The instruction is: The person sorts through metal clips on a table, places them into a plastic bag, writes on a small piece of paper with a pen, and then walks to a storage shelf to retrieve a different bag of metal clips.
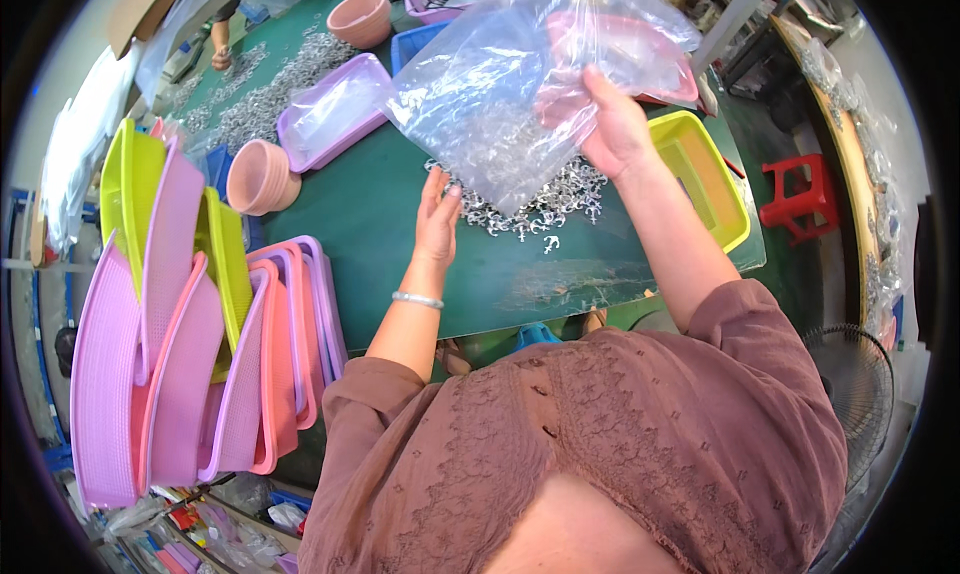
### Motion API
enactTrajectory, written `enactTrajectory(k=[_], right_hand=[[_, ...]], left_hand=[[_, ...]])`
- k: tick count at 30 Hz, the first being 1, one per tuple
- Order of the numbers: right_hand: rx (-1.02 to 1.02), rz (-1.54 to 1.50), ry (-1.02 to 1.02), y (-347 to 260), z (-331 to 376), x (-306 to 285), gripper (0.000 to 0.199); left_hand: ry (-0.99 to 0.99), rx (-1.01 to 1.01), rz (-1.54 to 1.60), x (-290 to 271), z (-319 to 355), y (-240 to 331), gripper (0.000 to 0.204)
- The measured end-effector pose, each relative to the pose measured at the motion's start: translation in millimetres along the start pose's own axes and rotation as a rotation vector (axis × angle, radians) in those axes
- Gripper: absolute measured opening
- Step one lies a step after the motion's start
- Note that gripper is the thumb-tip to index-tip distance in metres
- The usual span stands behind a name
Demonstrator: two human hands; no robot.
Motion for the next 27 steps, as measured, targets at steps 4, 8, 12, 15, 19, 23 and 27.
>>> enactTrajectory(k=[4,8,12,15,19,23,27], right_hand=[[0.34,-0.237,-0.038,79,-8,2,0.039],[0.611,-0.124,-0.008,149,0,23,0.042],[0.732,0.156,-0.136,156,17,59,0.055],[0.372,0.935,0.012,138,1,51,0.053],[-1.104,1.091,-0.662,72,67,157,0.03],[-1.085,1.532,-1.454,101,109,195,0.031],[-0.731,1.993,-1.422,114,72,162,0.067]], left_hand=[[-0.145,-0.033,0.411,-1,38,62,0.078],[-0.017,-0.044,0.466,-15,65,98,0.049],[0.244,0.024,0.242,-38,87,128,0.027],[0.422,0.173,0.012,-49,98,144,0.016],[0.457,0.376,-0.375,-55,97,156,0.01],[0.397,0.351,-0.512,-48,97,162,0.008],[0.319,0.144,-0.078,-62,100,156,0.01]])
Point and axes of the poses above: each hand's wrist, its own z-axis away from the middle knuckle, its own x-axis out of the palm, y = z × x, the point moved 5 cm from there along -z, towards the middle knuckle, and after that the axes turned 1 degree about x, right-handed, at the moved point
